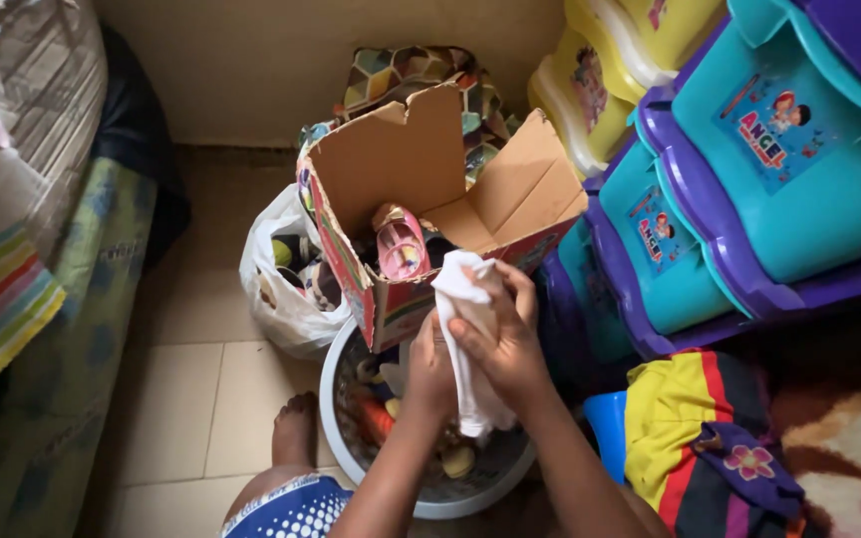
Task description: Cleaning several pairs of children's shoes with a cloth.
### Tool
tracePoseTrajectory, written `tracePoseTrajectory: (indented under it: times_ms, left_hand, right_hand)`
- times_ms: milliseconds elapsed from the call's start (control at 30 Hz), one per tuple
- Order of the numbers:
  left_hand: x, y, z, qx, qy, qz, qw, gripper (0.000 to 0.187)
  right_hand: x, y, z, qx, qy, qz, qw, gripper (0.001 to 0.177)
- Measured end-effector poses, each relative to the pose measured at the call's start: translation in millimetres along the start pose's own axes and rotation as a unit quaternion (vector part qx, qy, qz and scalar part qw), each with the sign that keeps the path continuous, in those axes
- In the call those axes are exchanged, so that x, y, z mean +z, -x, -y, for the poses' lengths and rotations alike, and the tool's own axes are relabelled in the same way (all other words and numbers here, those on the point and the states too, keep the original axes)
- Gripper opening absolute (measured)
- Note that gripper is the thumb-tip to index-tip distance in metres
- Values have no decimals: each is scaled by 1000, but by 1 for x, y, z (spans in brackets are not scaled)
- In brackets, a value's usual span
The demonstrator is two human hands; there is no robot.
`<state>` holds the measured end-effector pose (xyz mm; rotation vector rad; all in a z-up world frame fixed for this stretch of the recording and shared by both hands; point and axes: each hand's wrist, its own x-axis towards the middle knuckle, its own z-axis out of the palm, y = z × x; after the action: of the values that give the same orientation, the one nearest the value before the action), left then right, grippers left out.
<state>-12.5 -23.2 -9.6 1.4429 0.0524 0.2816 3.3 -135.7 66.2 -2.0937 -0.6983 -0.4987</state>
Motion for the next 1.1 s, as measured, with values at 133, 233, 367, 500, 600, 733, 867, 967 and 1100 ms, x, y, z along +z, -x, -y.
tracePoseTrajectory:
  times_ms: [133, 233, 367, 500, 600, 733, 867, 967, 1100]
  left_hand:
    - [-5, 4, -45, -36, -35, 25, 998, 75]
    - [-9, 11, -64, 37, -72, 46, 996, 78]
    - [-11, 12, -77, 107, -106, 54, 987, 77]
    - [-18, 12, -84, 139, -85, 47, 986, 77]
    - [-20, 7, -102, 34, -41, 34, 998, 78]
    - [-22, 7, -72, 101, -185, 3, 978, 75]
    - [-20, 12, -77, 100, -166, 45, 980, 75]
    - [-24, 11, -82, 150, -159, 61, 974, 76]
    - [-27, 12, -98, 170, -78, 12, 982, 84]
  right_hand:
    - [3, 1, -2, 84, -124, -9, 989, 58]
    - [10, 7, -14, 153, -213, -32, 964, 50]
    - [12, 7, -22, 201, -199, -103, 954, 36]
    - [10, 9, -64, 278, -312, -165, 893, 30]
    - [2, 16, -77, 282, -312, -159, 893, 35]
    - [10, 2, -5, 190, -281, -84, 937, 49]
    - [21, 11, -31, 171, -236, -72, 954, 50]
    - [15, 12, -52, 249, -271, -109, 923, 43]
    - [1, 12, -74, 346, -403, -107, 841, 39]
